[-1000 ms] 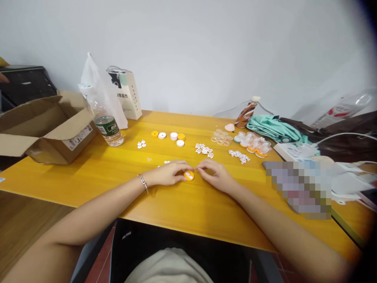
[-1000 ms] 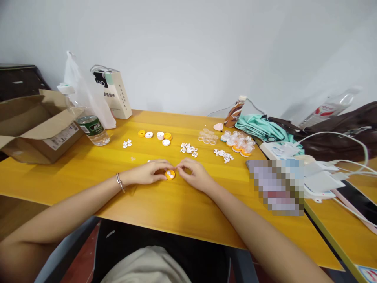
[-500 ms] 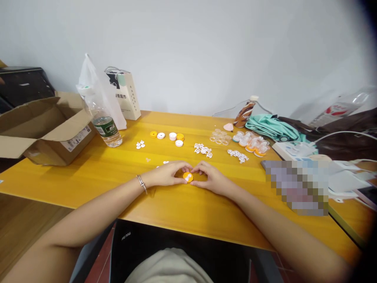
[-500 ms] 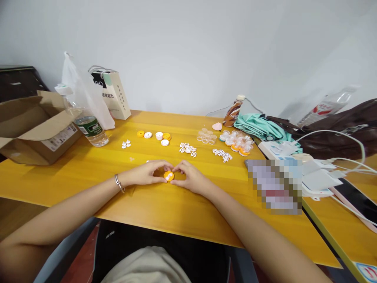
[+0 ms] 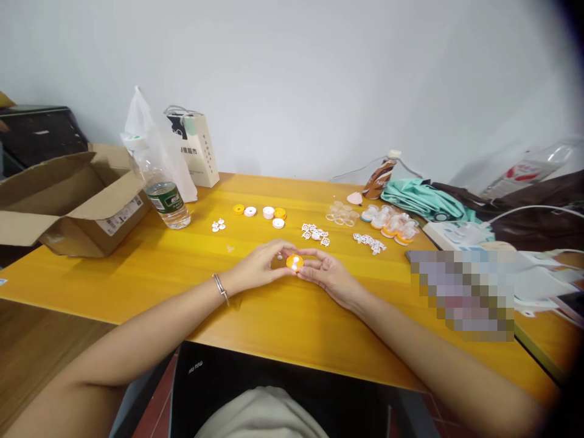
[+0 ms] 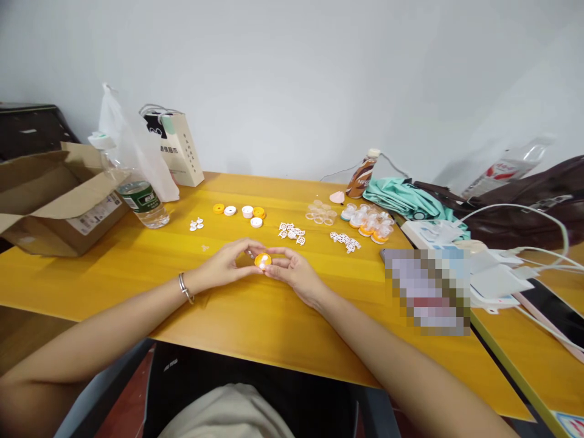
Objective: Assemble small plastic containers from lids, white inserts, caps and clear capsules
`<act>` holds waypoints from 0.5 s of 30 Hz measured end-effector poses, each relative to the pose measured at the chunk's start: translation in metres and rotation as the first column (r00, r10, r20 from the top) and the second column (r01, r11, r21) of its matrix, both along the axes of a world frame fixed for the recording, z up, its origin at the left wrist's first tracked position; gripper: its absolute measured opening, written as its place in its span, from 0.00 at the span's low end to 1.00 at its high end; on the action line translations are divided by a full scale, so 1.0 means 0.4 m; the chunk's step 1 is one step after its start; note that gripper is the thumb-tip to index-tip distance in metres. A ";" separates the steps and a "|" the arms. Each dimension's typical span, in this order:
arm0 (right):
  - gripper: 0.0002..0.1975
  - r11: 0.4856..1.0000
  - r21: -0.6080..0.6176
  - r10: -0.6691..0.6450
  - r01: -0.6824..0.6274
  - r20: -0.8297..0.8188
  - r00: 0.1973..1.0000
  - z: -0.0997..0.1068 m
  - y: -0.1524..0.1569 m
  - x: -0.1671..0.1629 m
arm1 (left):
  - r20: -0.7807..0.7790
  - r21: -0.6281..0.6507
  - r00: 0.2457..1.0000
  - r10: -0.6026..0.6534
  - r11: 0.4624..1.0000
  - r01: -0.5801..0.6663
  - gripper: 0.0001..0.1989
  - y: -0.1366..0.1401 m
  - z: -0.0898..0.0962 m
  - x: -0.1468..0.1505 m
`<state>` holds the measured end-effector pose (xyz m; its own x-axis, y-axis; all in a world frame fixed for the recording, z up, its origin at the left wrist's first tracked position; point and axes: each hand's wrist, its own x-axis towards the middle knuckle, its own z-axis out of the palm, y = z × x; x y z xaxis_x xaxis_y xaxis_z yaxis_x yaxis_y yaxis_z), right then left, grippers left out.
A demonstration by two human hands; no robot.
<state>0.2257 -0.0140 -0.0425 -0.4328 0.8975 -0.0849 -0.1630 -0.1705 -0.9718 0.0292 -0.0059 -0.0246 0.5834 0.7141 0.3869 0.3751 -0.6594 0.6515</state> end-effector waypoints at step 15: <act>0.19 0.944 0.259 -0.246 0.204 0.144 0.959 -0.010 0.015 0.001 | -0.163 0.159 0.922 0.351 0.932 -0.327 0.10 0.170 -0.022 -0.030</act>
<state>0.2261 -0.0081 -0.0467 -0.2151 0.9726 0.0887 0.0028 0.0914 -0.9958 0.0172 0.0622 -0.0333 0.3846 0.8339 0.3958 0.6966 -0.5435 0.4683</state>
